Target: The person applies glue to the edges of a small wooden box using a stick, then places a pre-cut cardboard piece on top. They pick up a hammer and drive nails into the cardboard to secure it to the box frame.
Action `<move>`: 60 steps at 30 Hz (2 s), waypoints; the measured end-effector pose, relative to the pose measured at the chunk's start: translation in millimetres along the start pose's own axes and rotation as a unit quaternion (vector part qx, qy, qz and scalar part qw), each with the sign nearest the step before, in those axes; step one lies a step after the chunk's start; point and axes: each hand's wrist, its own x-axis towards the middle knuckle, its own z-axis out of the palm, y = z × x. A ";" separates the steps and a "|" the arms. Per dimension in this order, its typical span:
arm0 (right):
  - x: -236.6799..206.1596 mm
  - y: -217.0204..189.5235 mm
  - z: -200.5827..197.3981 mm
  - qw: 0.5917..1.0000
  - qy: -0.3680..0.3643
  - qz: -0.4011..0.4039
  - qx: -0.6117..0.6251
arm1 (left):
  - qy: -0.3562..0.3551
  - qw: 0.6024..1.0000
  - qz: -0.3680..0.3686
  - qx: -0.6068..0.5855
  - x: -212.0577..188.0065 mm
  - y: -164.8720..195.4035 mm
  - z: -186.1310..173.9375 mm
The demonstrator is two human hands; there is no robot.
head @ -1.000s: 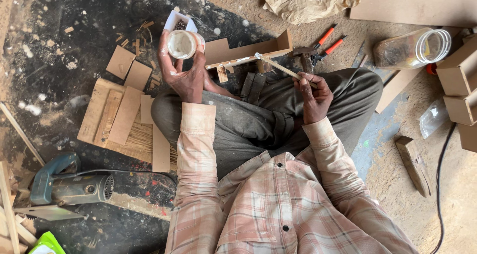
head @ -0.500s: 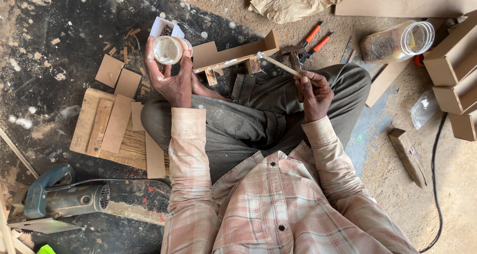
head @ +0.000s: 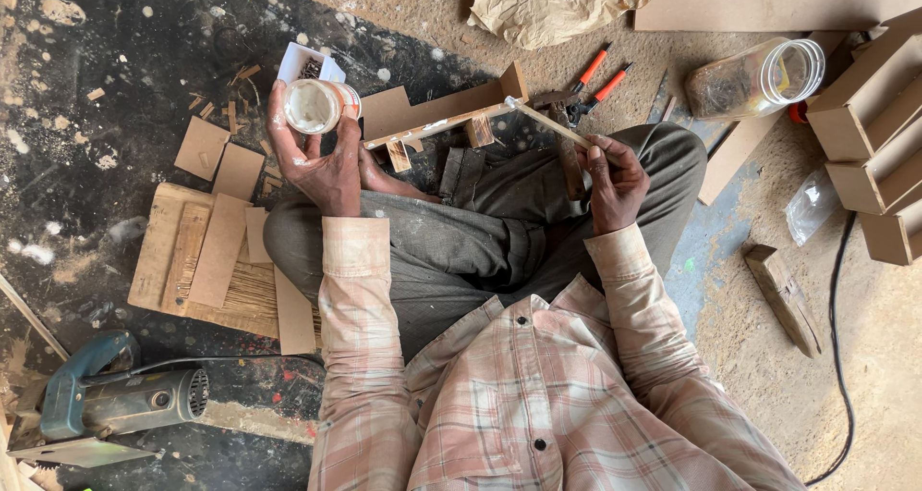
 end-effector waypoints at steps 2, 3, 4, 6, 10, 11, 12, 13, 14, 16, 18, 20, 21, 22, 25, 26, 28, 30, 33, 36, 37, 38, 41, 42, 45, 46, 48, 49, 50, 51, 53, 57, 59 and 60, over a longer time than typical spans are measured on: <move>-0.5 0.6 -1.4 0.999 -0.010 -0.014 -0.041 | -0.004 1.000 -0.002 -0.007 -0.8 -0.2 -0.6; -0.4 1.0 -1.6 0.998 -0.016 -0.023 -0.061 | -0.005 1.000 -0.001 -0.012 -0.6 -0.5 -0.6; -0.3 1.3 -1.8 0.997 -0.015 -0.032 -0.062 | -0.003 1.000 -0.002 -0.005 -0.3 -0.6 -0.3; -2.0 1.3 -2.0 0.997 -0.013 -0.044 -0.063 | 0.001 1.000 -0.009 0.014 -1.5 0.0 -1.5; -3.5 -1.4 -1.2 0.995 -0.017 -0.037 -0.087 | -0.001 1.000 -0.013 0.003 -1.1 0.7 -0.7; -4.0 -2.7 -0.8 0.995 -0.018 -0.042 -0.093 | 0.001 1.000 -0.014 0.006 -0.9 0.9 -0.7; -4.3 -4.0 -0.3 0.994 -0.019 -0.048 -0.098 | 0.004 1.000 -0.014 0.009 -0.8 1.1 -0.6; -4.2 -5.1 0.5 0.993 -0.019 -0.059 -0.101 | 0.003 1.000 -0.012 0.007 -0.6 1.2 -0.7; -4.8 -6.4 0.8 0.992 -0.018 -0.069 -0.104 | 0.002 1.000 -0.011 0.006 -0.8 1.3 -0.9; -4.7 -8.2 0.5 0.990 -0.016 -0.080 -0.112 | 0.001 1.000 -0.009 0.003 -0.6 0.9 -0.9; -5.4 -9.4 -2.4 0.989 -0.011 -0.076 -0.125 | -0.001 1.000 -0.011 0.001 -1.1 0.4 -1.2; -0.3 -9.3 -7.9 0.991 -0.010 -0.064 -0.121 | -0.001 1.000 -0.009 -0.001 -0.8 -0.4 -0.7; 2.5 -8.9 -11.6 0.991 -0.010 -0.057 -0.119 | -0.001 1.000 -0.009 -0.001 -1.0 -0.7 -0.9; 5.9 -7.8 -14.8 0.992 -0.010 -0.060 -0.107 | -0.002 1.000 -0.011 -0.002 -1.5 -0.8 -1.1; 27.1 -0.2 -19.6 0.995 -0.014 -0.072 -0.069 | -0.004 1.000 -0.010 -0.008 -1.0 -0.9 -1.4; 34.6 2.6 -20.3 0.996 -0.017 -0.072 -0.058 | -0.006 1.000 -0.008 -0.011 -0.9 -0.6 -1.6; 46.7 8.0 -20.1 0.998 -0.017 -0.059 -0.034 | -0.006 1.000 -0.007 -0.013 -0.2 -0.1 -1.4; 54.0 13.0 -17.9 0.999 -0.011 -0.029 -0.008 | -0.001 1.000 -0.011 -0.011 0.4 0.6 -1.1; 59.0 17.6 -16.5 0.998 -0.031 -0.032 -0.038 | 0.005 1.000 -0.024 -0.008 1.1 1.2 -0.1; 59.9 21.5 -16.5 0.999 -0.028 -0.020 -0.034 | 0.005 1.000 -0.027 0.000 1.0 1.0 0.1; 60.0 22.8 -16.8 0.999 -0.027 -0.017 -0.035 | 0.002 1.000 -0.023 -0.001 0.9 0.8 0.0; 60.1 24.0 -17.3 0.999 -0.026 -0.015 -0.036 | 0.000 1.000 -0.019 -0.002 0.8 0.5 -0.2; 59.7 26.5 -18.7 0.999 -0.027 -0.008 -0.029 | -0.002 1.000 -0.017 -0.005 0.8 -0.1 -0.2; 58.9 26.6 -19.3 0.999 -0.029 -0.005 -0.026 | -0.002 1.000 -0.019 -0.005 0.6 -0.1 -0.2; 55.6 23.7 -21.8 0.998 -0.047 -0.015 -0.047 | 0.003 1.000 -0.021 -0.007 1.2 0.4 0.2; 53.8 22.3 -22.4 0.997 -0.055 -0.012 -0.062 | 0.001 1.000 -0.021 -0.007 1.2 0.6 0.1; 50.6 18.5 -23.8 0.993 -0.067 -0.008 -0.093 | -0.005 1.000 -0.019 -0.010 1.5 0.7 0.2; 49.0 16.8 -23.9 0.993 -0.064 -0.002 -0.102 | -0.007 1.000 -0.020 -0.005 1.4 0.5 0.2; 47.1 15.4 -23.2 0.992 -0.061 0.004 -0.110 | -0.008 1.000 -0.021 0.001 1.4 0.3 -0.2; 44.8 13.9 -22.3 0.991 -0.058 0.010 -0.118 | -0.009 1.000 -0.022 0.007 1.2 0.2 -0.8; 41.5 9.9 -20.7 0.983 -0.060 0.003 -0.172 | -0.005 1.000 -0.024 0.012 0.6 0.0 -1.4; 34.1 -3.4 -15.8 0.975 -0.067 -0.006 -0.214 | -0.005 1.000 -0.013 0.017 -0.2 3.0 -0.9; 29.2 -12.2 -12.8 0.935 -0.048 -0.023 -0.350 | 0.000 1.000 -0.029 -0.002 0.1 6.0 0.8; 30.7 -16.3 -10.9 0.909 -0.035 -0.039 -0.414 | 0.004 0.999 -0.030 -0.017 1.9 7.0 3.3</move>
